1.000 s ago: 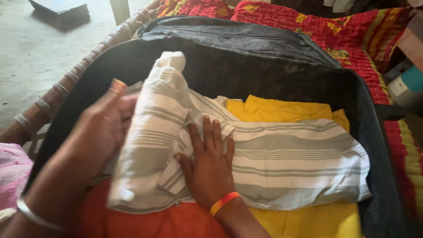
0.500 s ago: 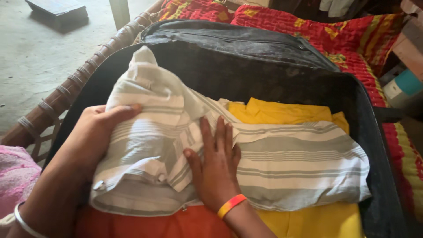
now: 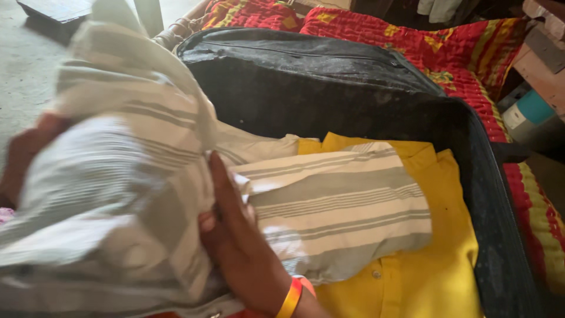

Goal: The person folds a striped shirt and places it into an open suitcase alongside other folded garments. The person smooths the shirt and adjusts its position within the suitcase.

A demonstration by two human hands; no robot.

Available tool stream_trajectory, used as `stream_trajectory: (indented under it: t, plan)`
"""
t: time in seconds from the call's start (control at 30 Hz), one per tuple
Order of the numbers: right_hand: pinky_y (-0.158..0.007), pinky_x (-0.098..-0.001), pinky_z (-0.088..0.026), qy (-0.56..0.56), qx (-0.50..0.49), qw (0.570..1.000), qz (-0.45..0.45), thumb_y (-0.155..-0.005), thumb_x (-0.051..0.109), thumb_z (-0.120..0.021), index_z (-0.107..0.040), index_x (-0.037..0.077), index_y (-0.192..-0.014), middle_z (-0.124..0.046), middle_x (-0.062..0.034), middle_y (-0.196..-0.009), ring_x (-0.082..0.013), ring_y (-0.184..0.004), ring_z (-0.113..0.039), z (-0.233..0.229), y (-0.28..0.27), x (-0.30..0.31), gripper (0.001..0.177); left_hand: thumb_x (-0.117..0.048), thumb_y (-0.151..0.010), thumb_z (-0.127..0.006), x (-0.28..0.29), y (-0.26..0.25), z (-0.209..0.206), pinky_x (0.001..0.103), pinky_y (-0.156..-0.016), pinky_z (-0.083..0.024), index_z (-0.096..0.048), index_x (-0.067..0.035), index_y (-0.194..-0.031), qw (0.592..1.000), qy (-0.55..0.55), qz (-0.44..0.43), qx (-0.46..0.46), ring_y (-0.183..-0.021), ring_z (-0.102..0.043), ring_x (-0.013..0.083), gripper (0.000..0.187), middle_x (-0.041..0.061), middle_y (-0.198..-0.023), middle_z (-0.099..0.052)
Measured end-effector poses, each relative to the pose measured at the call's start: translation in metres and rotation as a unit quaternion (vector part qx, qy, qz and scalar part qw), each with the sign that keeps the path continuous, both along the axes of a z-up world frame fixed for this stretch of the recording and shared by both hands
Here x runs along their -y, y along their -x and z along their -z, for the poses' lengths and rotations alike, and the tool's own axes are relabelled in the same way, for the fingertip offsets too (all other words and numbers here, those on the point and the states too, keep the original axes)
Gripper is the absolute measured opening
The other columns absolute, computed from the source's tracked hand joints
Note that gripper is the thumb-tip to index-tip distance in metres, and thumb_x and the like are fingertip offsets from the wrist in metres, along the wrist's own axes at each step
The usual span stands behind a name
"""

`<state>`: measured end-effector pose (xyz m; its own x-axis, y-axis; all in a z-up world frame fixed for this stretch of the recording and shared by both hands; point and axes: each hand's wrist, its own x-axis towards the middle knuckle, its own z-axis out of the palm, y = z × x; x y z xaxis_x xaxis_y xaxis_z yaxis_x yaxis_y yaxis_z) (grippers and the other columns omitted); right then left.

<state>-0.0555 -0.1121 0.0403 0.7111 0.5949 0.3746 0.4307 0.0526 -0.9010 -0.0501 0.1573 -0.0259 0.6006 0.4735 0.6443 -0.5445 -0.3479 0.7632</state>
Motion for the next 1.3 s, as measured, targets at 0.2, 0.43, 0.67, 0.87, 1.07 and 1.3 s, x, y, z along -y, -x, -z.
stream_trajectory:
  t: [0.2, 0.43, 0.67, 0.87, 1.07, 1.3]
  plan:
    - [-0.129, -0.0447, -0.025, -0.030, 0.083, 0.996, 0.029, -0.111, 0.020, -0.048, -0.029, 0.002, -0.166, -0.038, -0.0261, -0.169, -0.0433, -0.160, -0.035, -0.011, 0.007, 0.000, 0.060, -0.013, -0.104, -0.068, 0.013, -0.005, 0.027, 0.033, -0.103, -0.053, -0.062, -0.003, -0.136, 0.974, 0.011, -0.096, -0.203, -0.115, -0.065, 0.0209, 0.035, 0.015, -0.126, -0.067]
    - [-0.120, -0.0429, -0.038, 0.045, 0.007, 0.997, 0.060, -0.106, 0.042, -0.040, -0.039, 0.003, -0.159, -0.052, -0.0231, -0.156, -0.0361, -0.148, -0.049, -0.002, -0.018, 0.005, 0.065, -0.013, -0.102, -0.066, 0.002, 0.032, 0.012, 0.035, -0.107, -0.050, -0.060, -0.004, -0.140, 0.924, -0.053, -0.150, -0.347, -0.122, -0.062, 0.0238, 0.040, 0.016, -0.130, -0.065]
    - [-0.118, -0.0401, -0.038, -0.129, -0.295, 0.946, -0.049, -0.110, 0.051, -0.032, -0.038, 0.009, -0.159, -0.046, -0.0098, -0.153, -0.0222, -0.141, -0.047, 0.033, -0.052, 0.040, 0.064, -0.012, -0.100, -0.064, 0.046, 0.003, -0.057, 0.036, -0.111, -0.047, -0.059, -0.006, -0.144, 0.979, -0.167, -0.081, -0.087, -0.128, -0.060, 0.0267, 0.045, 0.017, -0.134, -0.062]
    - [-0.109, -0.0405, -0.045, -0.215, -0.485, 0.846, -0.055, -0.107, 0.053, -0.038, -0.045, 0.006, -0.151, -0.055, -0.0119, -0.143, -0.0240, -0.129, -0.055, 0.054, -0.106, 0.069, 0.065, -0.014, -0.104, -0.052, 0.177, -0.103, -0.073, 0.030, -0.107, -0.054, -0.063, -0.005, -0.139, 0.977, -0.192, 0.054, 0.077, -0.124, -0.069, 0.0205, 0.038, 0.012, -0.127, -0.070]
    - [-0.099, -0.0410, -0.052, -0.210, -0.482, 0.850, 0.008, -0.103, 0.055, -0.043, -0.053, 0.003, -0.142, -0.063, -0.0140, -0.132, -0.0259, -0.117, -0.063, 0.020, -0.135, 0.138, 0.066, -0.044, -0.087, -0.069, 0.249, -0.087, -0.093, 0.037, -0.072, -0.057, -0.069, 0.001, -0.105, 0.965, 0.049, 0.116, -0.230, -0.079, -0.075, 0.0235, 0.048, 0.015, -0.085, -0.076]
    - [-0.095, -0.0390, -0.055, -0.230, -0.439, 0.868, 0.012, -0.102, 0.051, -0.056, -0.059, 0.001, -0.137, -0.071, -0.0118, -0.122, -0.0220, -0.106, -0.069, 0.002, -0.140, 0.176, 0.062, -0.029, -0.095, -0.059, 0.278, -0.073, -0.087, 0.039, -0.068, -0.055, -0.067, -0.005, -0.112, 0.943, -0.022, 0.161, -0.291, -0.068, -0.073, 0.0311, 0.030, 0.017, -0.074, -0.073]
